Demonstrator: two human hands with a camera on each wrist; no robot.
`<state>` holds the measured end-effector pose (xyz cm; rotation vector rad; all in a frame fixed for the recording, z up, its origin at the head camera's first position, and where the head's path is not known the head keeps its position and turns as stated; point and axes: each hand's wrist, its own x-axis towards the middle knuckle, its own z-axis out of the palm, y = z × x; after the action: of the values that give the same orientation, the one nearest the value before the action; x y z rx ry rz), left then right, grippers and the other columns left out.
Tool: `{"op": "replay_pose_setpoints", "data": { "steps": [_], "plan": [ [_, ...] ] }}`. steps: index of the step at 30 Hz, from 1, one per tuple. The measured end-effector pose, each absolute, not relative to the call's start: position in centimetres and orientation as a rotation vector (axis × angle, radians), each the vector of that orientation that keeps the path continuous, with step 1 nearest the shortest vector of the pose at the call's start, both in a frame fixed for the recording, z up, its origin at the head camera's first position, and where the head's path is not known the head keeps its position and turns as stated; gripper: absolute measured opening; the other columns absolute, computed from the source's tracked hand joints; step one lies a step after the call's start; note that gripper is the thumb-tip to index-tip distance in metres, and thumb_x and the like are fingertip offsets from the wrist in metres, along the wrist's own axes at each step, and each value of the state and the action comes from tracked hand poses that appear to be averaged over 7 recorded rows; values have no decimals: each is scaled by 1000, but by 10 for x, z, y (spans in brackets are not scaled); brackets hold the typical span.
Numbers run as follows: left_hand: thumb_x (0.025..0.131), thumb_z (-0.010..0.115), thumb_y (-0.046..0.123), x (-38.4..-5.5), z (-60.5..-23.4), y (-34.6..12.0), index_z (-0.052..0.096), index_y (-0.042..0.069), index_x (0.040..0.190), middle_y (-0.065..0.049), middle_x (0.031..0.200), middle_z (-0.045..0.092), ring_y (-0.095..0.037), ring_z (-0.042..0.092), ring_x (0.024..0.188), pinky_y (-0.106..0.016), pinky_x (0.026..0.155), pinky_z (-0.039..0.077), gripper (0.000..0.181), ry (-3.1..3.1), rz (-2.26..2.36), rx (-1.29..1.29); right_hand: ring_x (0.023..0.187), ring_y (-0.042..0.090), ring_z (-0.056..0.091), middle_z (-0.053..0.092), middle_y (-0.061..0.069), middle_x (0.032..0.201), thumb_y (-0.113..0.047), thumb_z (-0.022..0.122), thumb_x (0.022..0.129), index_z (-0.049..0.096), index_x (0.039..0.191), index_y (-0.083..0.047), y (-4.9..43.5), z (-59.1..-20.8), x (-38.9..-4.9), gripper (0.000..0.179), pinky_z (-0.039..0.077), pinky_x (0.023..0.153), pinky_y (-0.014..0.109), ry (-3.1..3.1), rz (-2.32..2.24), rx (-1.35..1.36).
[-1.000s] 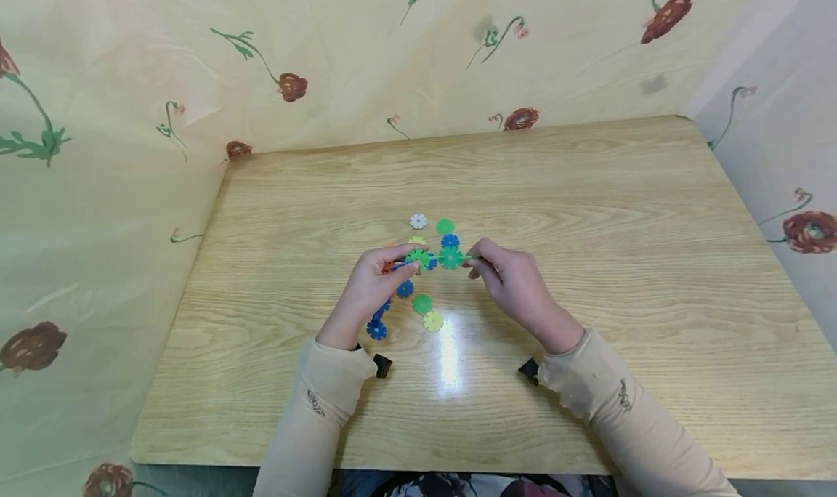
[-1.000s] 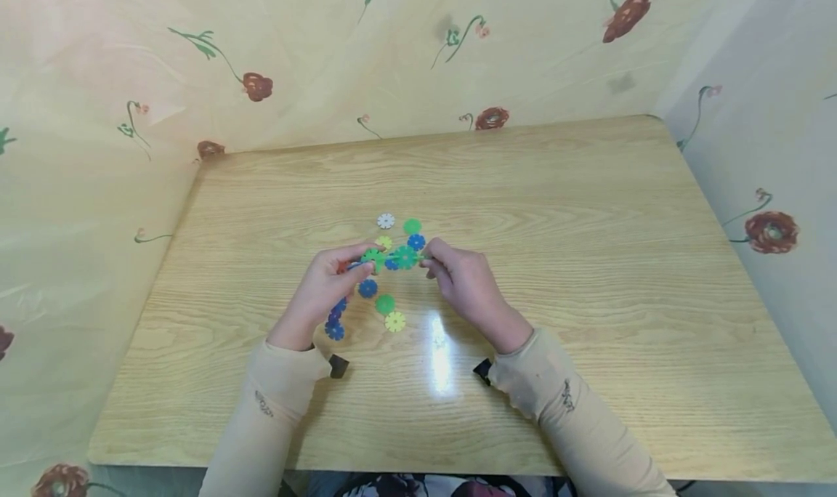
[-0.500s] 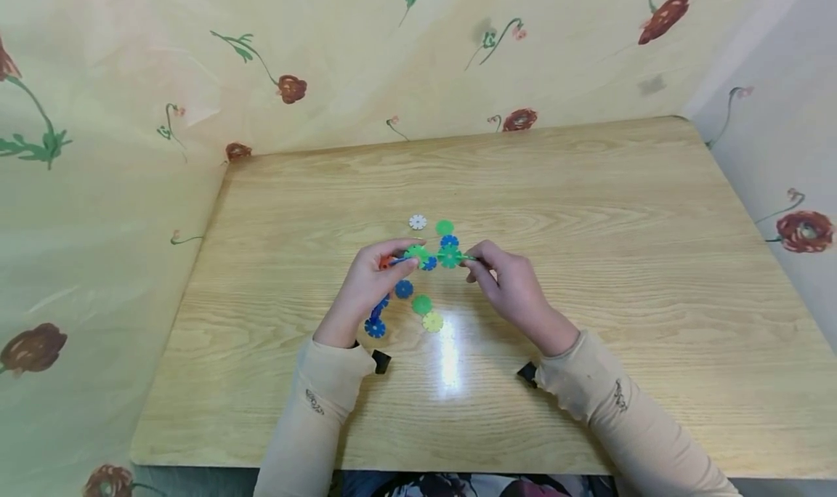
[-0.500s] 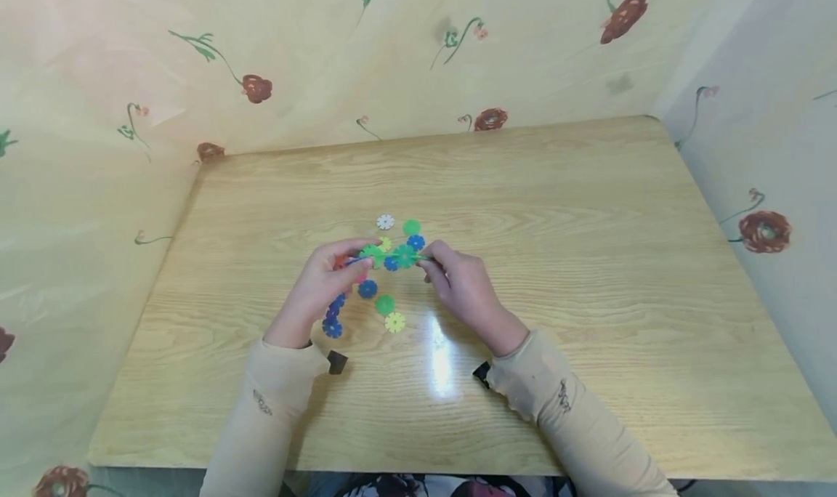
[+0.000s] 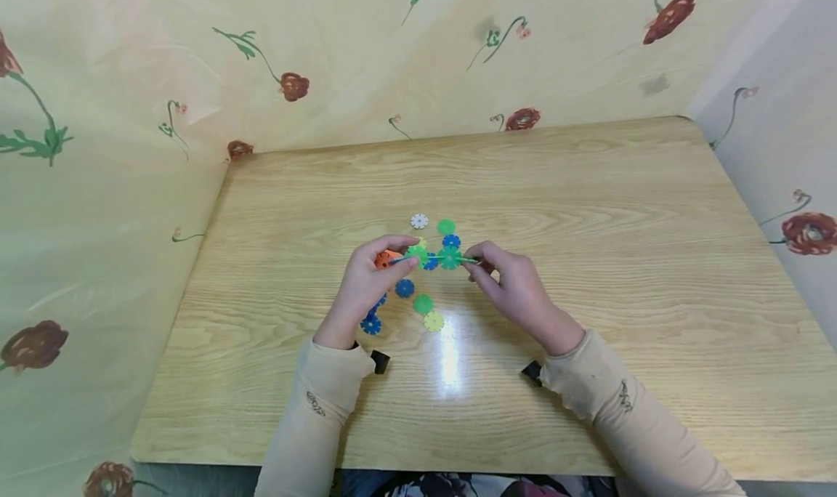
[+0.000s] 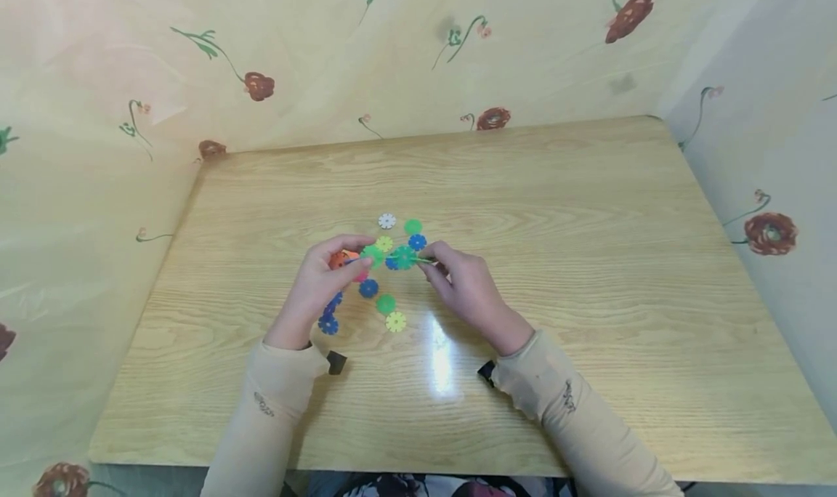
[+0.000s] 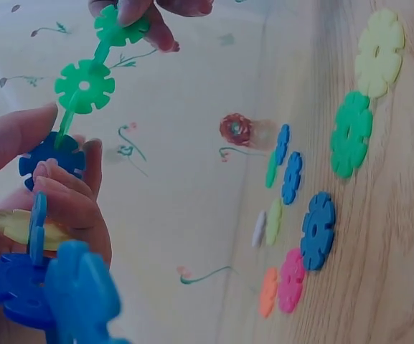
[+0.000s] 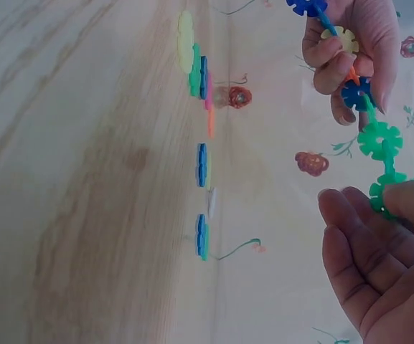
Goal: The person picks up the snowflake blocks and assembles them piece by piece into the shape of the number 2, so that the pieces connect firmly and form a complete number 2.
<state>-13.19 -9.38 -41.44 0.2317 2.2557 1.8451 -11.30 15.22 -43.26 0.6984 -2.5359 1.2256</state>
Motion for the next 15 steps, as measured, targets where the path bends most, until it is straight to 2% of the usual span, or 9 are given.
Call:
{"op": "replay_pose_setpoints", "data": {
  "steps": [4, 7, 9, 12, 15],
  "plan": [
    [91, 72, 17, -131, -412, -99, 68, 10, 121, -12, 114, 60, -21, 62, 87, -31, 69, 55, 31, 2244, 1865, 234, 74, 15, 66, 72, 6, 94, -6, 66, 92, 64, 109, -7, 156, -431, -116, 17, 51, 56, 32, -2576, 1206, 707],
    [90, 72, 20, -130, -410, -103, 68, 11, 120, -10, 114, 60, -27, 65, 81, -34, 64, 54, 31, 2261, 1870, 241, 76, 18, 67, 71, 7, 103, -8, 68, 92, 64, 114, -6, 159, -431, -122, 23, 55, 65, 40, -2625, 1195, 677],
    [91, 72, 20, -129, -409, -104, 68, 10, 121, -9, 117, 59, -24, 62, 72, -29, 60, 51, 32, 2280, 1860, 239, 77, 20, 66, 70, 8, 106, -8, 68, 92, 64, 115, -4, 162, -431, -127, 23, 55, 68, 42, -2666, 1200, 640],
    [92, 70, 17, -129, -407, -105, 67, 7, 122, -8, 117, 59, -16, 51, 60, -23, 54, 43, 32, 2289, 1847, 229, 78, 21, 66, 70, 10, 107, -8, 67, 92, 66, 113, -3, 163, -432, -137, 21, 55, 71, 42, -2754, 1185, 581],
    [93, 68, 12, -128, -405, -105, 66, 4, 123, -9, 118, 60, -12, 44, 56, -22, 52, 39, 32, 2291, 1836, 226, 81, 22, 67, 70, 11, 109, -10, 67, 93, 67, 114, -2, 162, -436, -149, 22, 55, 72, 40, -2879, 1120, 543]
  ]
}}
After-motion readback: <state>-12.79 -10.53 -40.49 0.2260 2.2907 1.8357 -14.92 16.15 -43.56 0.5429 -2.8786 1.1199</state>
